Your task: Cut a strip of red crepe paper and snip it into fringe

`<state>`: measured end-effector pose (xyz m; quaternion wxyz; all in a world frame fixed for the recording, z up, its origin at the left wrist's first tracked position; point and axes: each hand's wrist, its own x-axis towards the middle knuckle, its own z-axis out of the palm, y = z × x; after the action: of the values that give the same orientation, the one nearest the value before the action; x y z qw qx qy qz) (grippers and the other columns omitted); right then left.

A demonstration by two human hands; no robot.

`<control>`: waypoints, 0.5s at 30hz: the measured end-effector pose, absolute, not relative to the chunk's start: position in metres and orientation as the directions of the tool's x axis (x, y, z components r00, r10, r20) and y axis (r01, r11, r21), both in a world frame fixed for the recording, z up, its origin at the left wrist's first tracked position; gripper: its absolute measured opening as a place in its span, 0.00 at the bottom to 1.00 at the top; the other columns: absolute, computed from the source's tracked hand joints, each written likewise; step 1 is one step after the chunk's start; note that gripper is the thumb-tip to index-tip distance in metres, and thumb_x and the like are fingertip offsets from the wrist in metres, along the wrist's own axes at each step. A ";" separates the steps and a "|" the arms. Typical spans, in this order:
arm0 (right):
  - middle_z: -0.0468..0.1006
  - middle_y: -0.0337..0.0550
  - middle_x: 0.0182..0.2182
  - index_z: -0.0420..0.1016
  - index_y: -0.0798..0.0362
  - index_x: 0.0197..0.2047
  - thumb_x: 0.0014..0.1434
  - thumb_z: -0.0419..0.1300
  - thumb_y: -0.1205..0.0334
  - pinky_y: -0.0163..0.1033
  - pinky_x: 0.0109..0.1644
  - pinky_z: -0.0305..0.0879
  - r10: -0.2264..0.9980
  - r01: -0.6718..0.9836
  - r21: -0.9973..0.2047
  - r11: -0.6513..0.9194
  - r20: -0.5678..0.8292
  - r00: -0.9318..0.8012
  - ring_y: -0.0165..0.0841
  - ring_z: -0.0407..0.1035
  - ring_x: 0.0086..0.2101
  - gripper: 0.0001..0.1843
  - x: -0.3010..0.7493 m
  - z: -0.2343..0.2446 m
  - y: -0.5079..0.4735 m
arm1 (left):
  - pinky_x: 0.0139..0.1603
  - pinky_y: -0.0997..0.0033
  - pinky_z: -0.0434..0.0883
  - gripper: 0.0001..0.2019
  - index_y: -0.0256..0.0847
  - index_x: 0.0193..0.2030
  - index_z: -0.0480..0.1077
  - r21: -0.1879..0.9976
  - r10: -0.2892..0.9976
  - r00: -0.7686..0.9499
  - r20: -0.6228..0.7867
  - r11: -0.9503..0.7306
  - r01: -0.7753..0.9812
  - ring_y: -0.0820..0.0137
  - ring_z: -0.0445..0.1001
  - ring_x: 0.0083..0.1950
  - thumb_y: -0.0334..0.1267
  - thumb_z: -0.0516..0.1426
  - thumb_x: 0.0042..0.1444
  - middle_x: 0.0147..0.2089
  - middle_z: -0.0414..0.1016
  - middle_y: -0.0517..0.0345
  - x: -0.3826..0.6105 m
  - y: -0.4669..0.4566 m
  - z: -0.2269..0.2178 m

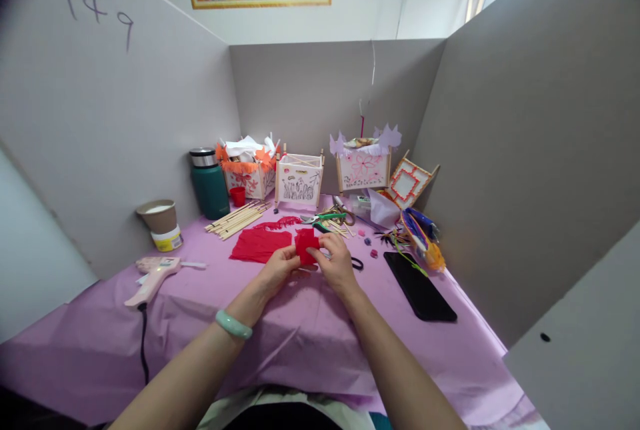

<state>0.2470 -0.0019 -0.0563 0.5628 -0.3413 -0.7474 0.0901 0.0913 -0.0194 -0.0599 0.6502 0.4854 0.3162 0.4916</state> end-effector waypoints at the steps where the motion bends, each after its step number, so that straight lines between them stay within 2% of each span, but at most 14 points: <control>1: 0.73 0.44 0.33 0.72 0.51 0.27 0.56 0.60 0.58 0.44 0.45 0.62 0.628 0.395 -0.544 0.740 0.769 -0.119 0.37 0.67 0.38 0.09 0.246 -0.057 -0.001 | 0.30 0.74 0.69 0.23 0.33 0.42 0.75 0.946 0.946 0.319 0.061 0.047 -0.320 0.66 0.77 0.32 0.44 0.68 0.39 0.35 0.78 0.49 0.092 -0.021 -0.059; 5: 0.73 0.44 0.35 0.71 0.52 0.26 0.54 0.61 0.56 0.41 0.42 0.63 0.710 0.359 -0.646 0.674 0.701 -0.070 0.35 0.67 0.37 0.10 0.244 -0.064 0.000 | 0.29 0.74 0.68 0.25 0.32 0.40 0.75 0.958 0.941 0.337 0.041 0.058 -0.280 0.69 0.75 0.27 0.46 0.69 0.36 0.31 0.78 0.50 0.096 -0.025 -0.054; 9: 0.74 0.45 0.36 0.71 0.53 0.26 0.55 0.60 0.52 0.38 0.37 0.64 0.787 0.294 -0.744 0.600 0.616 -0.047 0.35 0.68 0.36 0.13 0.245 -0.071 0.003 | 0.31 0.71 0.70 0.27 0.33 0.43 0.74 0.955 0.932 0.360 0.045 0.065 -0.289 0.67 0.76 0.29 0.45 0.69 0.35 0.34 0.78 0.49 0.098 -0.027 -0.052; 15: 0.75 0.40 0.27 0.71 0.52 0.31 0.52 0.62 0.50 0.38 0.32 0.64 0.886 0.174 -0.869 0.462 0.458 -0.066 0.33 0.67 0.27 0.14 0.245 -0.077 0.005 | 0.31 0.68 0.71 0.23 0.34 0.45 0.73 0.962 0.929 0.366 0.055 0.048 -0.267 0.67 0.75 0.29 0.35 0.65 0.39 0.34 0.78 0.50 0.098 -0.026 -0.054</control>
<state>0.2448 0.0048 -0.0769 0.5504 -0.4052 -0.6544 0.3235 0.0982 -0.0260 -0.0540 0.6482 0.5128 0.3227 0.4613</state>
